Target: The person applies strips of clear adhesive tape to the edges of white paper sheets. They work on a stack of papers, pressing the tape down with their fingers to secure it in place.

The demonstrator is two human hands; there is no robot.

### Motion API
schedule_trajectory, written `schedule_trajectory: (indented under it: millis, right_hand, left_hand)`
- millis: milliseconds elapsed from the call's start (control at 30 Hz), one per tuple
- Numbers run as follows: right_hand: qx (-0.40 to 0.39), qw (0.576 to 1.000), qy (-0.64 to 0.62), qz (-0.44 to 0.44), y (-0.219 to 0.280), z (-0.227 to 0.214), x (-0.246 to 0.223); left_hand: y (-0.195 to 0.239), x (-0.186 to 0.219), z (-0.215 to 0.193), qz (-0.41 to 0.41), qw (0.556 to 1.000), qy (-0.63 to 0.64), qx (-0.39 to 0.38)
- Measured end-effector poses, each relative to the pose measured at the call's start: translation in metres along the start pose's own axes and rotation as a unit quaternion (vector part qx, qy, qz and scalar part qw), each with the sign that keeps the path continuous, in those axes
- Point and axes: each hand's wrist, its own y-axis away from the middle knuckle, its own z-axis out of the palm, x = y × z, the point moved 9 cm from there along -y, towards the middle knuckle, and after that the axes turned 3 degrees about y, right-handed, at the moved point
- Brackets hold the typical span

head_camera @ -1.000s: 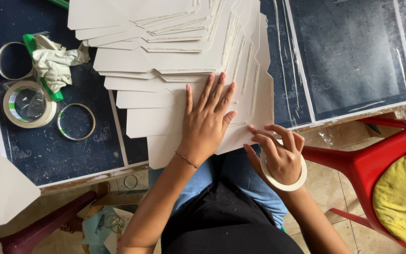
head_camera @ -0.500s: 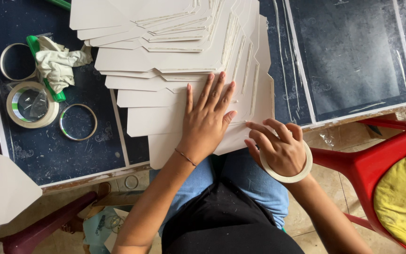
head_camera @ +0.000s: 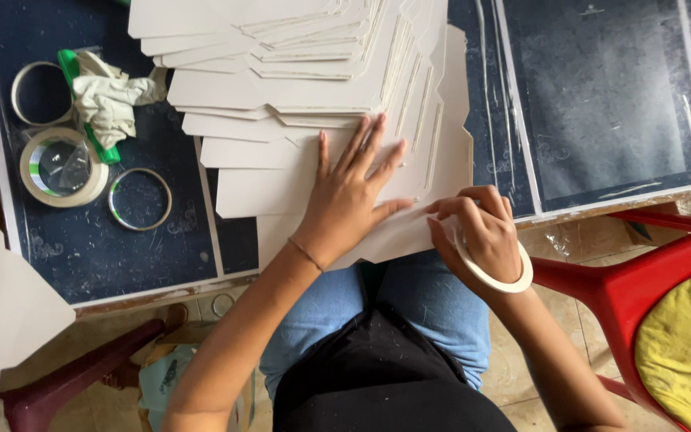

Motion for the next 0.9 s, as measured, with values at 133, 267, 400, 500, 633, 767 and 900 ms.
schedule_trajectory:
  millis: [133,267,400,500,633,767,900]
  right_hand:
    - [0.041,0.997,-0.015,0.057,-0.002,-0.009,0.001]
    - [0.054,0.993,-0.042,0.098,-0.001,-0.02,-0.001]
    - [0.06,0.987,-0.067,0.13,0.002,-0.03,0.004]
    - [0.056,0.987,-0.067,0.139,0.007,-0.033,0.012]
    - [0.053,0.984,-0.071,0.156,0.013,-0.035,0.017]
    - [0.049,0.978,-0.094,0.178,0.015,-0.033,0.018]
    - [0.046,0.976,-0.1,0.186,0.014,-0.034,0.016]
  left_hand:
    - [0.001,0.003,0.026,0.092,0.994,0.023,0.053]
    - [-0.002,0.028,-0.001,0.162,0.983,-0.028,0.078]
    - [-0.003,0.049,-0.007,0.229,0.961,-0.096,0.124]
    - [-0.011,0.036,-0.004,0.237,0.956,-0.106,0.134]
    - [-0.012,0.035,-0.021,0.181,0.972,-0.063,0.134]
    - [-0.023,0.033,-0.023,0.145,0.986,-0.048,0.072]
    - [-0.02,0.043,-0.003,0.203,0.973,-0.094,0.055]
